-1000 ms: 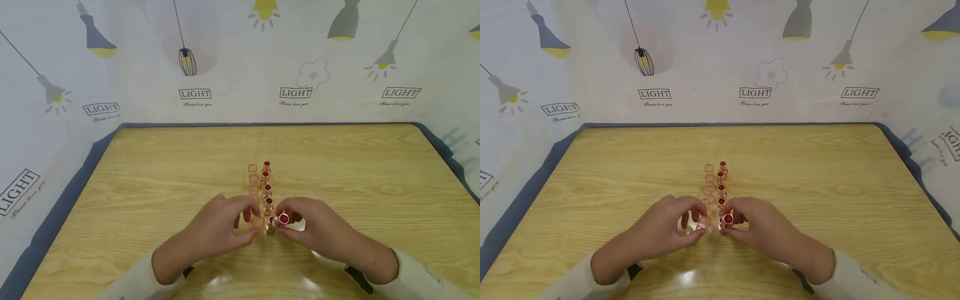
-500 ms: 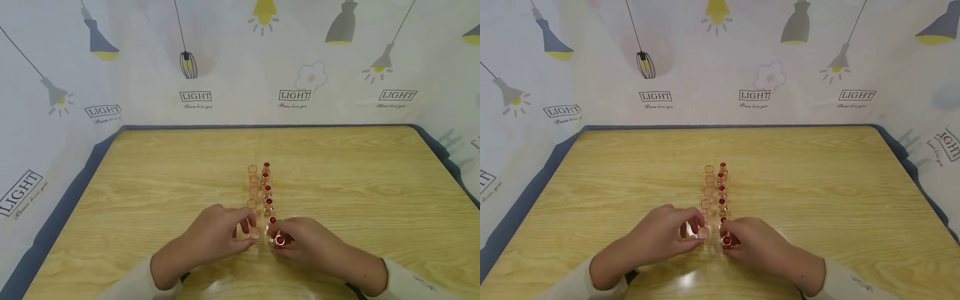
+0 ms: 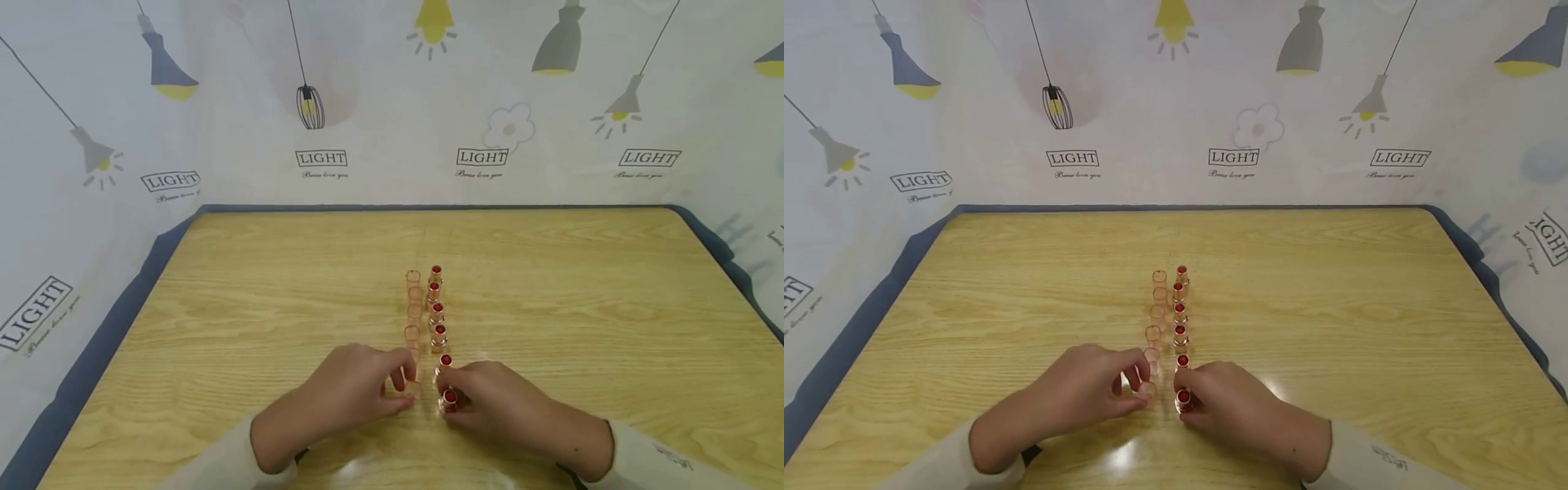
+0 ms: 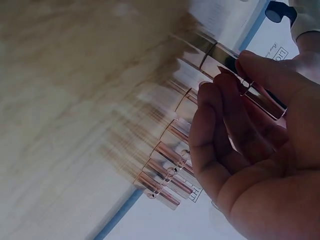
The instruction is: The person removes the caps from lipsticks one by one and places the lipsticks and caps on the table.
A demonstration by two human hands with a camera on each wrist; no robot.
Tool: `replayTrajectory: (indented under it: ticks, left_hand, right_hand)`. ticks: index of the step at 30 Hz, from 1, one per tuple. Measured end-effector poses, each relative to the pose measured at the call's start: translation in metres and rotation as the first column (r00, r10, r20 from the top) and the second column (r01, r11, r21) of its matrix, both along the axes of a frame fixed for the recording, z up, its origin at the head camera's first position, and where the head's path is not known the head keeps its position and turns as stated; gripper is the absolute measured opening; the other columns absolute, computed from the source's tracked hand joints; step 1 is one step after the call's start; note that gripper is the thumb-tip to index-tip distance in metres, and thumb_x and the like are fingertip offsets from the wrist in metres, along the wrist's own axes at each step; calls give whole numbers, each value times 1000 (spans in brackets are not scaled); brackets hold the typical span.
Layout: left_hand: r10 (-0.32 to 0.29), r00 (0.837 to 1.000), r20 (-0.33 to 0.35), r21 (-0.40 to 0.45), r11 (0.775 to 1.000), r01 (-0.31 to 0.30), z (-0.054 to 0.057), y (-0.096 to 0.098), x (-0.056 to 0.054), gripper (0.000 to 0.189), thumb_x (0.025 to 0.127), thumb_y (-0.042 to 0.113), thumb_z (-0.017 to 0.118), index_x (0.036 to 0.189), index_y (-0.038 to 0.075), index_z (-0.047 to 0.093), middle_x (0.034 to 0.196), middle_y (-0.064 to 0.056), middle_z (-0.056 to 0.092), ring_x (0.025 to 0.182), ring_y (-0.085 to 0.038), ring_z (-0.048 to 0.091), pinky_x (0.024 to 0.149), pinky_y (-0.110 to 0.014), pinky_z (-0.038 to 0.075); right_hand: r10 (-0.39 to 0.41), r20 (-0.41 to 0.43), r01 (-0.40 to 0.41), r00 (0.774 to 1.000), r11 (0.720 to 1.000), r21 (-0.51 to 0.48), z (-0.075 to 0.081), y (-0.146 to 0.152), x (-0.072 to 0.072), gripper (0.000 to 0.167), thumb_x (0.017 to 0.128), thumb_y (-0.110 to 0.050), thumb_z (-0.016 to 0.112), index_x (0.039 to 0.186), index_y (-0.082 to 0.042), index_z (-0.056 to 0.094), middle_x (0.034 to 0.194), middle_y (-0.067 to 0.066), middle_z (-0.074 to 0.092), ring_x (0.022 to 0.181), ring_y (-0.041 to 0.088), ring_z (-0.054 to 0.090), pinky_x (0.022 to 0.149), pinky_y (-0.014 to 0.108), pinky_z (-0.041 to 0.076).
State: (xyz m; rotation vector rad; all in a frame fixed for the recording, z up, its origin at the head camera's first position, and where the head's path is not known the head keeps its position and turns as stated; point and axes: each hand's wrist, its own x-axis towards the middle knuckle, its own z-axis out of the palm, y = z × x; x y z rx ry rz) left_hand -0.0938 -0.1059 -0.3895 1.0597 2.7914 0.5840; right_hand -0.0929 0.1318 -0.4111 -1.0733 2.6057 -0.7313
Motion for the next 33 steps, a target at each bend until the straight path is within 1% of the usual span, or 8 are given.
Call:
replayTrajectory:
  ticks: [6,11,18,20,24,28,30,33]
  left_hand:
    - [-3,999,35,-46,999,5,-4,1,-2,22,84,34,81,94,21,65,80,13,74,56,6,51,55,-19,42]
    - [3,1000,7,-73,997,-3,-5,1,-3,24,83,36,81,92,22,64,78,14,72,57,4,52,56,-20,42]
    - [-2,1000,-10,-91,996,1,-5,-1,-3,25,82,37,82,92,22,64,78,14,72,57,3,53,56,-21,41]
    - [-5,1000,-8,-94,996,4,-4,-2,-3,26,82,36,83,92,22,64,78,14,72,58,3,54,55,-20,41]
    - [-12,1000,5,-104,994,12,-2,-2,-4,26,82,36,83,94,22,65,79,13,73,63,-1,61,56,-22,44]
    - [-9,1000,25,-109,994,11,1,-3,-3,28,83,37,82,100,20,66,79,12,71,65,-3,62,58,-23,46]
    - [6,1000,30,-93,996,-3,3,-5,-3,30,84,41,80,102,21,66,77,13,70,62,-1,58,57,-22,45]
    - [50,999,3,-3,999,-50,6,-9,-3,28,88,45,74,102,22,67,75,14,68,55,4,53,56,-19,44]
  right_hand:
    - [-8,25,8,1000,1000,14,-2,-1,0,19,82,-15,81,89,-20,63,72,-19,56,65,-5,50,62,18,45]
    - [-6,21,6,1000,1000,2,-3,-2,1,20,82,-16,81,89,-20,63,73,-19,57,66,-5,50,63,18,46]
    - [-7,26,7,1000,1000,-1,-6,-2,2,20,83,-15,80,91,-21,63,73,-20,56,66,-6,49,63,18,45]
    - [-6,25,6,1000,1000,0,-7,-2,3,20,83,-15,81,92,-21,64,73,-20,57,66,-7,49,62,17,45]
    - [-1,5,1,1000,1000,-8,-9,0,4,21,83,-15,81,96,-19,66,74,-19,58,67,-8,49,62,17,45]
    - [3,6,-3,1000,1000,9,-7,2,4,24,83,-17,81,104,-16,69,73,-17,57,65,-6,47,61,18,43]
    - [-13,26,12,1000,999,30,-4,6,5,27,83,-19,81,108,-15,70,73,-16,58,65,-5,47,61,19,44]
    - [-60,67,56,996,996,71,4,16,7,28,85,-26,79,110,-16,71,75,-15,59,66,-4,49,60,21,44]
